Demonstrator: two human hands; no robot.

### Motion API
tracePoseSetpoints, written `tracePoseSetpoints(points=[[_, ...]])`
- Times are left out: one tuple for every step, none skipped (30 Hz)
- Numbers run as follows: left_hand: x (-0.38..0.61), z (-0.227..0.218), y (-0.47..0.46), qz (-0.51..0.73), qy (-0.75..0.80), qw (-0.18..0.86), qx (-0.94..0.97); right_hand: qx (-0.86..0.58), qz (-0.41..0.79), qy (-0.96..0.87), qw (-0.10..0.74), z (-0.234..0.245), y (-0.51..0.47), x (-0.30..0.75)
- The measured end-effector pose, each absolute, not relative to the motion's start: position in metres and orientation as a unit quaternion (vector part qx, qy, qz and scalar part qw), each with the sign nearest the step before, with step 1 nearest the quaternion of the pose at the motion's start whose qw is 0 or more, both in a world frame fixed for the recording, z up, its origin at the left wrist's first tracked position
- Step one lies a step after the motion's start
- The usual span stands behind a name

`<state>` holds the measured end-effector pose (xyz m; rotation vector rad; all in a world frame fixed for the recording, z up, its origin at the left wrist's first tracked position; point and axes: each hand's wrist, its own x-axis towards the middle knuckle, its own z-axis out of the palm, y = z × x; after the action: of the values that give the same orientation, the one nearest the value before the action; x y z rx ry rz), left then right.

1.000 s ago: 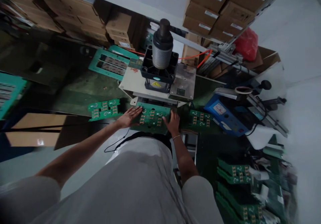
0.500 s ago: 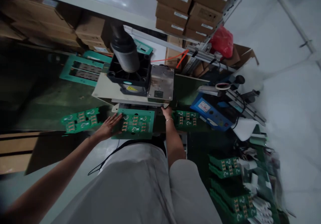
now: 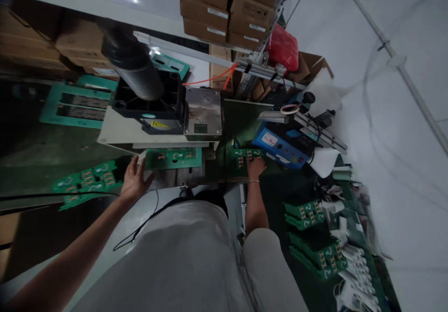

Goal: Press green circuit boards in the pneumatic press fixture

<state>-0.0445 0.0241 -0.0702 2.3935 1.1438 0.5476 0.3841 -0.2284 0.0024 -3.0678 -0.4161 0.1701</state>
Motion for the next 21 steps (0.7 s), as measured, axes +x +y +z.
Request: tracePoseSetpoints(points=[[-0.045,-0.069,0.023,0.2,0.412,0.216,0.862,-0.988,0.064,-0.138,0.023,0.002,-0.228,0.386],[-0.047,-0.068,0.023,0.202,0.412,0.218,0.862,-0.987,0.071,-0.141,0.027,0.001,-0.227,0.387],[-0.049,-0.067,0.022,0.202,0.412,0.219,0.861,-0.986,0.078,-0.144,0.031,0.001,-0.226,0.388],[-0.051,-0.067,0.022,0.203,0.414,0.22,0.86,-0.985,0.084,-0.147,0.034,0.002,-0.226,0.389],[-0.054,-0.068,0.021,0.205,0.416,0.22,0.858,-0.984,0.087,-0.15,0.036,0.003,-0.226,0.39],[-0.057,-0.068,0.021,0.208,0.417,0.219,0.857,-0.984,0.087,-0.152,0.036,0.005,-0.226,0.39],[-0.059,-0.068,0.02,0.211,0.416,0.218,0.857,-0.984,0.084,-0.154,0.035,0.008,-0.227,0.39],[-0.062,-0.069,0.019,0.212,0.415,0.217,0.858,-0.984,0.078,-0.157,0.033,0.01,-0.228,0.389],[-0.064,-0.069,0.019,0.212,0.413,0.216,0.859,-0.984,0.068,-0.158,0.032,0.013,-0.23,0.387],[-0.066,-0.069,0.018,0.212,0.412,0.215,0.86,-0.985,0.056,-0.161,0.032,0.015,-0.231,0.385],[-0.067,-0.069,0.017,0.211,0.411,0.214,0.861,-0.985,0.044,-0.166,0.032,0.018,-0.232,0.382],[-0.068,-0.069,0.017,0.21,0.41,0.214,0.861,-0.984,0.031,-0.171,0.033,0.02,-0.233,0.378],[-0.068,-0.068,0.017,0.209,0.41,0.215,0.861,-0.983,0.02,-0.178,0.036,0.022,-0.234,0.374],[-0.068,-0.068,0.017,0.207,0.411,0.216,0.861,-0.982,0.01,-0.186,0.04,0.024,-0.235,0.368],[-0.067,-0.067,0.017,0.205,0.411,0.217,0.861,-0.98,0.002,-0.195,0.046,0.026,-0.235,0.362],[-0.066,-0.065,0.018,0.201,0.411,0.219,0.862,-0.977,-0.003,-0.205,0.053,0.027,-0.235,0.355],[-0.065,-0.064,0.019,0.196,0.411,0.221,0.863,-0.975,-0.006,-0.212,0.06,0.028,-0.234,0.348],[-0.063,-0.062,0.02,0.19,0.411,0.223,0.863,-0.973,-0.007,-0.219,0.066,0.029,-0.233,0.34],[-0.06,-0.061,0.021,0.184,0.409,0.226,0.865,-0.972,-0.007,-0.226,0.072,0.03,-0.232,0.331],[-0.058,-0.059,0.022,0.176,0.408,0.229,0.866,-0.97,-0.007,-0.231,0.077,0.031,-0.23,0.323],[-0.055,-0.057,0.023,0.17,0.405,0.233,0.868,-0.968,-0.007,-0.237,0.083,0.032,-0.228,0.314]])
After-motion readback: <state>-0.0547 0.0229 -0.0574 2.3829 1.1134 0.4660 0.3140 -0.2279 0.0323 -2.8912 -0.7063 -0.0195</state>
